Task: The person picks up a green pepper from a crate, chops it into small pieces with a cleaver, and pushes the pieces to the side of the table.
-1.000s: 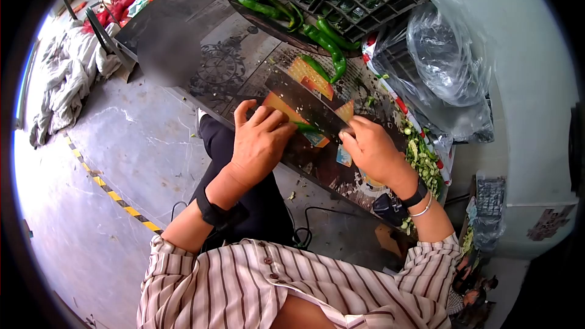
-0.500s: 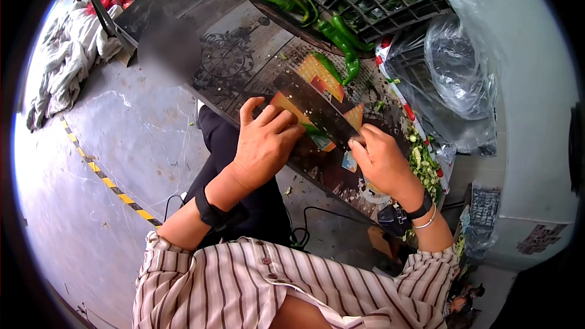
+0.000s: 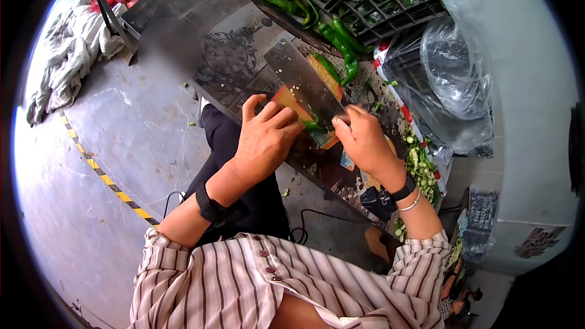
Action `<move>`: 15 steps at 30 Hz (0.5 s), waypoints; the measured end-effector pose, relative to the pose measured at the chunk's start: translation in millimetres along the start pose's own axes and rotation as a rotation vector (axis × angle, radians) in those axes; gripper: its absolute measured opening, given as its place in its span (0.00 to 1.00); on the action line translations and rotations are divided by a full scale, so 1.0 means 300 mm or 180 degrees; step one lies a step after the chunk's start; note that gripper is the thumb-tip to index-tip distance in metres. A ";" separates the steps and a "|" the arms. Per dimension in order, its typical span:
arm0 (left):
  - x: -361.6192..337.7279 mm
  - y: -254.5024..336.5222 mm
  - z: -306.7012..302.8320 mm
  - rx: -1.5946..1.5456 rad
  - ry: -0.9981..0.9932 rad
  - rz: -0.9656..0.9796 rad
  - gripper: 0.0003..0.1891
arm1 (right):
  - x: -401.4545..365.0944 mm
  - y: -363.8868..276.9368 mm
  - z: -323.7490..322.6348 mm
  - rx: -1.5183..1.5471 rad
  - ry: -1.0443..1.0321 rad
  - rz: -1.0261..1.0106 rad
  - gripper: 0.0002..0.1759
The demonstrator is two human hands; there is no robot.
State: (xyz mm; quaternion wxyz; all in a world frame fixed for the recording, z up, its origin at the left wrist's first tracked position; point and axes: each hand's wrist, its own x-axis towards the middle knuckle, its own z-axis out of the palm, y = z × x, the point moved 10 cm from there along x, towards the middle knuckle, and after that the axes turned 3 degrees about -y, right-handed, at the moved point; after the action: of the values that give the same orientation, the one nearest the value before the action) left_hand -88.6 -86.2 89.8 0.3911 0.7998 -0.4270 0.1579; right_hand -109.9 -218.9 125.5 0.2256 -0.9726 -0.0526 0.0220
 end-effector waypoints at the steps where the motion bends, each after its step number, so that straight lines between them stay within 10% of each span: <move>1: 0.002 -0.001 -0.004 0.0016 0.0034 0.0002 0.08 | 0.006 -0.001 -0.012 0.0063 0.0081 -0.0011 0.11; 15: 0.000 -0.005 0.006 -0.0059 -0.0019 0.0022 0.06 | -0.070 -0.014 -0.031 -0.0008 -0.0240 0.0365 0.11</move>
State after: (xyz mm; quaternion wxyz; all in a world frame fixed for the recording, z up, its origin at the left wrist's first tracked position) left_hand -87.6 -86.9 87.9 0.3967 0.7952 -0.4324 0.1528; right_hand -130.6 -221.7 135.9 0.2206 -0.9727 -0.0053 0.0714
